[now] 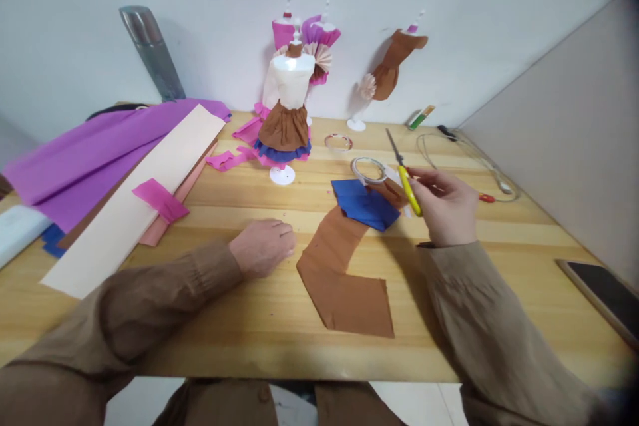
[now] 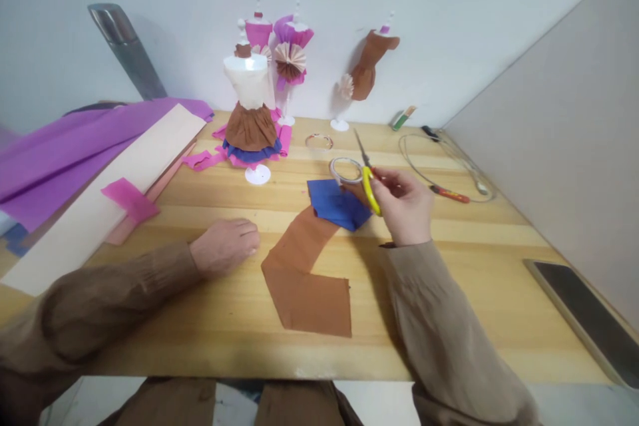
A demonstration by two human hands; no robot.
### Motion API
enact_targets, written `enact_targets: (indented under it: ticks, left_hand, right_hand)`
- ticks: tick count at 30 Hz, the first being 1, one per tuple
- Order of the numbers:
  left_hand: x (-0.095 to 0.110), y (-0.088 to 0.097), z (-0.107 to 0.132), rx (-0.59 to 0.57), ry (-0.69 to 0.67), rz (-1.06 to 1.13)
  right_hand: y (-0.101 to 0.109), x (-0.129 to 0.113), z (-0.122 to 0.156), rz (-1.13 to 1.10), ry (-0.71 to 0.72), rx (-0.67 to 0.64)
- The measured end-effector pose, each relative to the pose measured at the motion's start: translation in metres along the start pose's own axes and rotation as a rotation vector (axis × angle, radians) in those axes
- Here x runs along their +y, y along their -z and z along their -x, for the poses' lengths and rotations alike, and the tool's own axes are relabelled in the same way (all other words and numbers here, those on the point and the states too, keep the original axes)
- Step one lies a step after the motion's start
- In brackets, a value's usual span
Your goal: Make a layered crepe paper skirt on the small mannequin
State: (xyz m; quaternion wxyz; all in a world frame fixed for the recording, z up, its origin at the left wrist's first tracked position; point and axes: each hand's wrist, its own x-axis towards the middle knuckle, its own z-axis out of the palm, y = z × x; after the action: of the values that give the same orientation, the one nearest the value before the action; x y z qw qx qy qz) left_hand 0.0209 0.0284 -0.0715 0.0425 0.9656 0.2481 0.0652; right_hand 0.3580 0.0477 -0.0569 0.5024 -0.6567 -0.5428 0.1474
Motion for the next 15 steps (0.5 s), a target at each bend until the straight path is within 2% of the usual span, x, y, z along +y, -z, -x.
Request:
enact_targets:
  ticks: [4,7,10,12,15]
  left_hand:
    - [0.001,-0.002,-0.001,0.119,0.061,0.001]
    - [-0.001,-0.008,-0.002,0.226,0.076,0.018]
    - [-0.006,-0.013,-0.007,0.277,0.136,0.013]
    - [-0.009,-0.014,-0.01,0.276,0.227,-0.008]
    - [-0.012,-0.017,-0.011,0.185,0.303,-0.042]
  right_hand:
    - [0.019,0.019,-0.016,0.167,-0.071,0.1]
    - [0.03,0.036,-0.023,0.331,-0.081,0.087]
    - [0.04,0.052,-0.028,0.473,-0.077,0.079]
    - [0.047,0.062,-0.03,0.557,-0.067,0.091]
    - [0.055,0.075,-0.034,0.657,-0.052,0.095]
